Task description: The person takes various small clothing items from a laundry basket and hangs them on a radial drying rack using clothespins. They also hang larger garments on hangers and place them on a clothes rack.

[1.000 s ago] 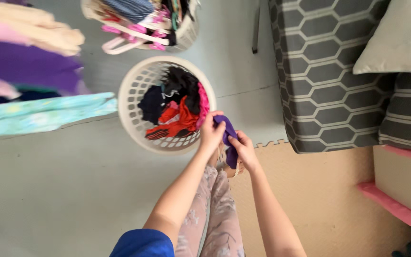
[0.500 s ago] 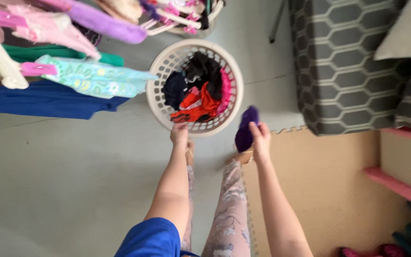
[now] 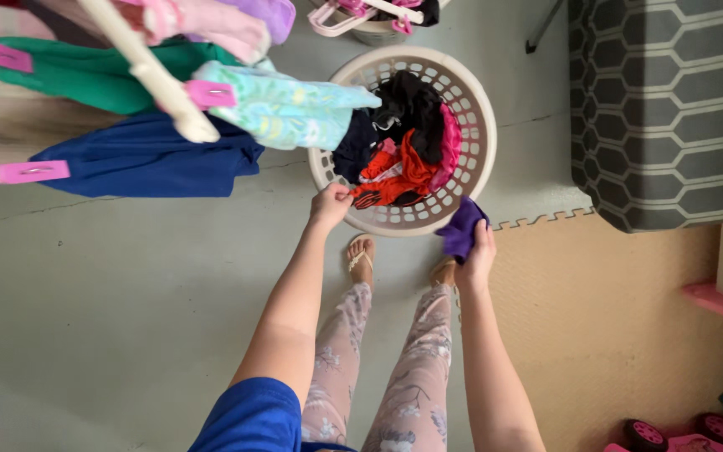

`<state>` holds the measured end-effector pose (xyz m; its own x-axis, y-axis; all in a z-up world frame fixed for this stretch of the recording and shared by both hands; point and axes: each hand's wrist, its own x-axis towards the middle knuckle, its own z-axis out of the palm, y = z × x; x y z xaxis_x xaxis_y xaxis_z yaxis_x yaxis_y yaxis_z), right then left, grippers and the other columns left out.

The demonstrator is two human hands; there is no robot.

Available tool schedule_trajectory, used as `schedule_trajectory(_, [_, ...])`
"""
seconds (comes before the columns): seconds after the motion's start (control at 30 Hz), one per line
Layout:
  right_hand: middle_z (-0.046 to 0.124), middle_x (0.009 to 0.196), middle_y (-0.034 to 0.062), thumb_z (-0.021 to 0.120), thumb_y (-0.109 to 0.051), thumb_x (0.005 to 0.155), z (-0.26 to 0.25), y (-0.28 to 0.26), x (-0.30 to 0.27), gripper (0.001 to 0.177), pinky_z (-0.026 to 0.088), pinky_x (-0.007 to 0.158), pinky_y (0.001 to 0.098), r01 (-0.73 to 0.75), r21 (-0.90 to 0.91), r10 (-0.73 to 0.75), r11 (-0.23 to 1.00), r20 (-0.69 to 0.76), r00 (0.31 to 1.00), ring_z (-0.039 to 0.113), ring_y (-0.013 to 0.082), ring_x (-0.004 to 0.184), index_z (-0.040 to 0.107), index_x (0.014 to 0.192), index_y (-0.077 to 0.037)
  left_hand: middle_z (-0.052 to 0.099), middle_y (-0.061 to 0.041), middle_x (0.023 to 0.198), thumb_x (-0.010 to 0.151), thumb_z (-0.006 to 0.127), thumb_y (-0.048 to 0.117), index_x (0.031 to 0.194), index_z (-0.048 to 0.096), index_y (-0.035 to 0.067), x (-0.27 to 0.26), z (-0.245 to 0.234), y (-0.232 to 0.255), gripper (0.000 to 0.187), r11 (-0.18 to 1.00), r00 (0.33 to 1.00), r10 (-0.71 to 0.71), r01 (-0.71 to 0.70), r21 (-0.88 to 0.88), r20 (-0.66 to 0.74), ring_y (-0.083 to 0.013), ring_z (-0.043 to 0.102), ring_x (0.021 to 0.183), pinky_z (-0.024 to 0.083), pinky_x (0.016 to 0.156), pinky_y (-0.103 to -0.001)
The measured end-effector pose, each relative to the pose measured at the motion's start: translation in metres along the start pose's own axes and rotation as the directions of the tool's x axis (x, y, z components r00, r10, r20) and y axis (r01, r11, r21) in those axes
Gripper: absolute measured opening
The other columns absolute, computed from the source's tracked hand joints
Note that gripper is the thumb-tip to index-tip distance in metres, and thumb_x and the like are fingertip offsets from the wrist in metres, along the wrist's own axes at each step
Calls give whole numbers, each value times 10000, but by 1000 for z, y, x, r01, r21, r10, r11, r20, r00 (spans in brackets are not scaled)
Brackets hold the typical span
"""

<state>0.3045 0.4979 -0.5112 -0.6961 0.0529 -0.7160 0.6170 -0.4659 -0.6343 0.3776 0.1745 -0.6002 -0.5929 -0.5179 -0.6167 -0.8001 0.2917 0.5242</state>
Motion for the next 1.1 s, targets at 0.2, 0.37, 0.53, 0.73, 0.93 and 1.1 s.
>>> schedule_trajectory(0.2, [643, 969, 45, 572, -425, 1118, 48, 16, -16, 449, 493, 702, 313, -61, -28, 65, 998, 176, 982, 587, 143, 798, 643, 1235, 2, 768, -33, 993, 892, 748, 348, 1091, 708, 123, -25, -27, 34, 303, 886, 984, -10, 92, -455, 178, -177, 715, 911, 569, 818, -335])
schedule_trajectory(0.37, [708, 1021, 62, 670, -269, 1035, 102, -8, -67, 340, 539, 815, 293, -52, -368, 240, 928, 486, 841, 654, 139, 898, 674, 1190, 34, 731, -13, 1011, 864, 665, 454, 1164, 612, 149, -104, -78, 114, 430, 297, 708, 99, 650, -700, 699, -181, 711, 928, 578, 784, -375])
schedule_trajectory(0.53, [733, 1094, 51, 709, -151, 986, 147, -60, -111, 299, 524, 906, 281, 159, -501, 262, 851, 666, 698, 655, 98, 979, 698, 1219, 35, 717, -16, 1213, 900, 673, 127, 1281, 659, 105, -160, -140, 199, 382, 356, 922, 299, 130, -926, 244, -145, 689, 1101, 553, 959, -316])
schedule_trajectory(0.73, [680, 1076, 8, 691, -127, 928, 204, -130, -163, 345, 540, 849, 278, 230, -502, 280, 834, 743, 609, 647, 80, 966, 603, 1256, -61, 768, -94, 1123, 953, 660, 106, 1152, 764, 29, -224, -192, 239, 237, 604, 904, 425, -240, -760, 52, -160, 709, 1025, 541, 940, -305])
schedule_trajectory(0.93, [674, 991, -5, 631, -135, 961, 249, -158, -182, 186, 598, 763, 287, 295, -417, 229, 859, 831, 507, 660, 71, 893, 644, 1109, -22, 735, -71, 1179, 892, 753, 129, 1248, 691, 35, -286, -233, 269, 373, 663, 845, 492, -519, -540, -207, -151, 686, 1051, 548, 933, -303])
schedule_trajectory(1.1, [671, 850, -21, 590, -226, 1053, 278, -155, -198, 245, 502, 685, 238, 317, -479, 252, 819, 796, 550, 599, 68, 754, 687, 1000, -8, 671, -59, 1281, 892, 747, 125, 1356, 587, 22, -339, -293, 258, 502, 570, 755, 514, -656, -496, -407, -169, 636, 1139, 523, 973, -325])
